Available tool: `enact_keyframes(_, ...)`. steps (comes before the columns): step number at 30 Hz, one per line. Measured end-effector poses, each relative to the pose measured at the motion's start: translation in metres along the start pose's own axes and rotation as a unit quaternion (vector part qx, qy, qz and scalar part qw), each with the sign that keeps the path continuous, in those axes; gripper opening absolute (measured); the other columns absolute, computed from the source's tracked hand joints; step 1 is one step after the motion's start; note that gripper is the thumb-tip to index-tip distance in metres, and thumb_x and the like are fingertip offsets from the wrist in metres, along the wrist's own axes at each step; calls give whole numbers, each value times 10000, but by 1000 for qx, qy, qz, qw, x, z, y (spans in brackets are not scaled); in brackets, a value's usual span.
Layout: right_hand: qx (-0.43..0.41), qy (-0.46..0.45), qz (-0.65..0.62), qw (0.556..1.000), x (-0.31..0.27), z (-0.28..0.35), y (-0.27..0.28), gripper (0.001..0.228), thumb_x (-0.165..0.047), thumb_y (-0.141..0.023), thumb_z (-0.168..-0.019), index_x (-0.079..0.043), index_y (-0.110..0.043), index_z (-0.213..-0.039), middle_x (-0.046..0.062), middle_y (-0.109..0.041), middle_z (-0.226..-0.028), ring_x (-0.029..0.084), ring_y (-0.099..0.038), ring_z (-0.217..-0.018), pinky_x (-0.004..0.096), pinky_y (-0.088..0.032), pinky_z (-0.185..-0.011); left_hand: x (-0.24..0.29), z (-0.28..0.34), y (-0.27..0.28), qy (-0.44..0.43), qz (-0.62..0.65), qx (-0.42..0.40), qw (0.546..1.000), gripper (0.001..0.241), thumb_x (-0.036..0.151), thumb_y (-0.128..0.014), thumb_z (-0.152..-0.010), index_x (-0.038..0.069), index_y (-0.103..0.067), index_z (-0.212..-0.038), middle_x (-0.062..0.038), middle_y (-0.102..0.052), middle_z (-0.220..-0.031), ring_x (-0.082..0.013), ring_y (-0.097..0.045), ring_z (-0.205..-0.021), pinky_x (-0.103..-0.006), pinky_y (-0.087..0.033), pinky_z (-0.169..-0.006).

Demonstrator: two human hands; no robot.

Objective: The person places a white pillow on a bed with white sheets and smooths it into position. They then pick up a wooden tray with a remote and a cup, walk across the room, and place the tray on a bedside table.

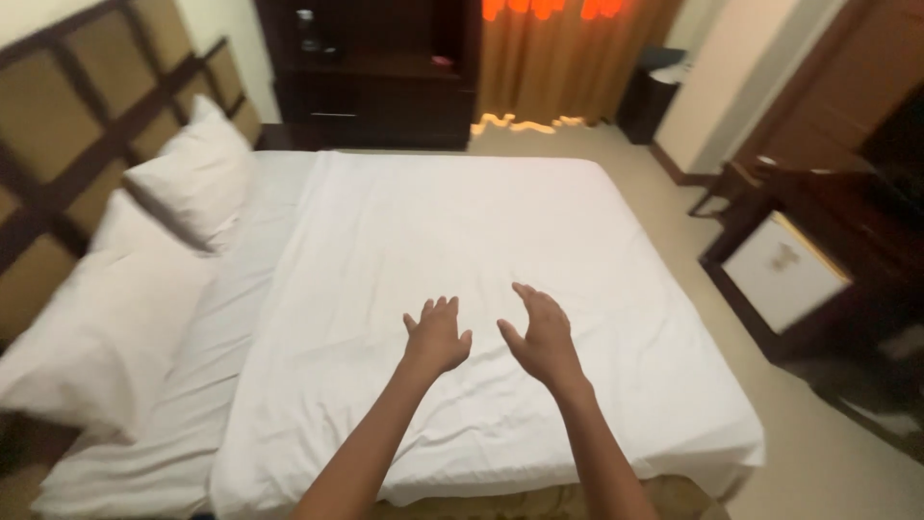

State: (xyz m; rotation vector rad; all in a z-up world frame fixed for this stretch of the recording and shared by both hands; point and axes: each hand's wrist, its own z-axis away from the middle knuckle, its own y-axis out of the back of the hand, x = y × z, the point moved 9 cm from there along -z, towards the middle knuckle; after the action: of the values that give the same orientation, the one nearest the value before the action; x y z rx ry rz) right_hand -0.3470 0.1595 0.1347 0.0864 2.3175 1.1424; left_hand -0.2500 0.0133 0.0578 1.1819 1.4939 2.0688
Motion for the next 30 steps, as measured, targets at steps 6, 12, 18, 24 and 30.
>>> enact_keyframes(6, 13, -78, -10, 997, 28, 25, 48, 629, -261, -758, -865, -61, -546, -1422, 187, -590, -1436, 373, -501, -1374, 484, -392, -1126, 44, -12, -22, -73, 41, 11, 996, 733, 340, -656, -935, 79, -356, -1551, -128, -351, -1629, -338, -262, -1535, -670, -173, -1210)
enact_keyframes(12, 40, -152, 17, 987, 55, 49, 67, 625, -268, -749, -866, -70, -548, -1423, 177, -576, -1451, 361, -487, -1383, 474, -379, -1138, 90, -19, -43, -139, 26, -7, 990, 705, 324, -661, -931, 79, -391, -1534, -123, -402, -1602, -342, -301, -1517, -689, -188, -1197)
enact_keyframes(18, 96, -225, 50, 968, 66, 80, 99, 596, -270, -740, -868, -94, -567, -1410, 155, -574, -1462, 347, -483, -1393, 454, -379, -1144, 130, -24, -45, -214, 62, -18, 975, 679, 318, -672, -925, 90, -417, -1512, -126, -426, -1580, -335, -322, -1506, -678, -203, -1193)
enact_keyframes(24, 174, -310, 48, 933, 77, 120, 116, 560, -260, -725, -858, -125, -602, -1387, 131, -576, -1475, 320, -500, -1390, 434, -392, -1139, 137, -23, -73, -248, 147, -5, 958, 642, 291, -682, -898, 109, -469, -1475, -122, -496, -1521, -333, -376, -1465, -667, -231, -1170)
enact_keyframes(30, 184, -340, 18, 922, 90, 126, 123, 565, -286, -715, -864, -138, -603, -1397, 115, -597, -1471, 291, -544, -1372, 407, -429, -1131, 151, -18, -77, -269, 174, 14, 947, 603, 270, -699, -882, 108, -522, -1435, -130, -544, -1476, -325, -439, -1418, -652, -287, -1146)
